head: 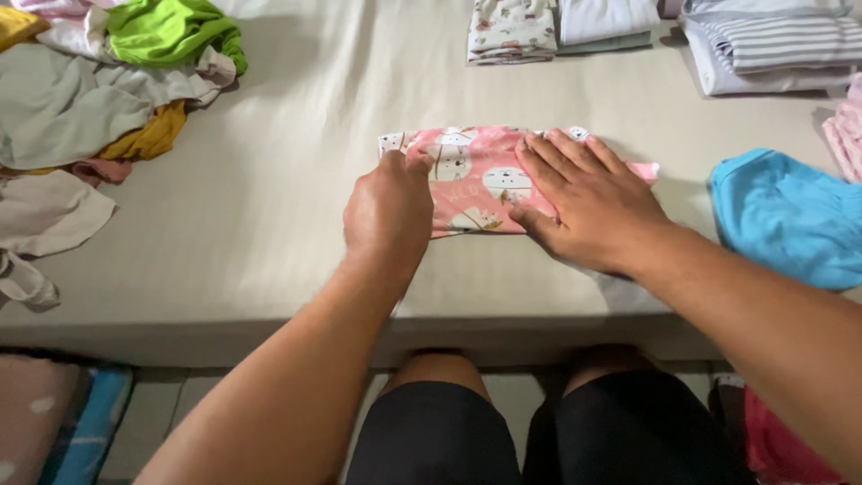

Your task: The person folds several small items of clothing, including a pair of purple shorts and a pair of pink patterned shorts, on a bed and places them into organized stacks.

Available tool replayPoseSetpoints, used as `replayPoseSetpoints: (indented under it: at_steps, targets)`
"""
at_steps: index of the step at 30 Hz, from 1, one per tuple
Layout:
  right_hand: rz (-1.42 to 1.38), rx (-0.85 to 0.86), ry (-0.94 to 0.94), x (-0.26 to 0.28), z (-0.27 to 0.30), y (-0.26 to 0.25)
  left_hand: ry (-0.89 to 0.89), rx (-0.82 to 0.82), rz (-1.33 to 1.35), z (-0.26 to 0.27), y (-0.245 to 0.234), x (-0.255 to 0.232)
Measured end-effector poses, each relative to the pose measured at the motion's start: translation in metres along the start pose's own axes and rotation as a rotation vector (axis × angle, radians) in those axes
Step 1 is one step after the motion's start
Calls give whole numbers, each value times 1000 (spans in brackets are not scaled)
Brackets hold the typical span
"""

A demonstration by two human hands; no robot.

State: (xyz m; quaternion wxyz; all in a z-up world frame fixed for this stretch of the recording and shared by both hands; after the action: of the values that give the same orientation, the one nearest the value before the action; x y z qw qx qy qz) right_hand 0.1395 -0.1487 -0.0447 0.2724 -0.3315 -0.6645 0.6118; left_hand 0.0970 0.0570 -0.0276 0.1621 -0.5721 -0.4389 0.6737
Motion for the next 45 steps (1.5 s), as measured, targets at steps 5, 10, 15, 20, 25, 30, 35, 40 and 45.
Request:
replayPoseSetpoints:
  at_steps: [5, 10, 15, 20, 25, 30, 35, 40, 45]
  targets:
    - [-146, 3, 88, -21, -5, 7, 20, -15, -64, -4, -6, -8]
    - [-745, -236, 521, -98, -15, 0, -99, 113, -136, -10, -5, -5]
    - [-464, -119, 542, -101, -30, -6, -82, 85, -149, -10, -5, -5]
    - [-199, -434, 264, -49, -20, -44, -121, 72, -130, -11, -2, 3]
    - [-241, -126, 5, 15, -24, -9, -34, 14, -156, -14, -4, -4]
    - [-114, 61, 89, 15, -20, 11, -15, 4, -144, -11, -6, 2]
    - [-86, 114, 104, 11, -22, 15, 162, -123, -324, -18, 2, -30]
    - [60, 210, 56, 12, -20, 31, 746, -91, -408, 13, 73, -83]
    - [-523, -117, 132, -17, -25, 5, 830, -283, -396, -13, 45, -37]
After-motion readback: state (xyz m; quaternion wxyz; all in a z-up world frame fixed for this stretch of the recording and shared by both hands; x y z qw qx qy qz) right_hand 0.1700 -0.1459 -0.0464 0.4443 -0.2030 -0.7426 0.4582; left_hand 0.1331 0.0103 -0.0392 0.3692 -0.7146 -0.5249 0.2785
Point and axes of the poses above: each hand's wrist, its own z-axis away from the middle knuckle, its own y-axis out of the palm, x = y × z, the point moved 10 cm from there along -z, towards the middle knuckle, and after that the axes turned 2 degrees about y, right-handed, at the moved point
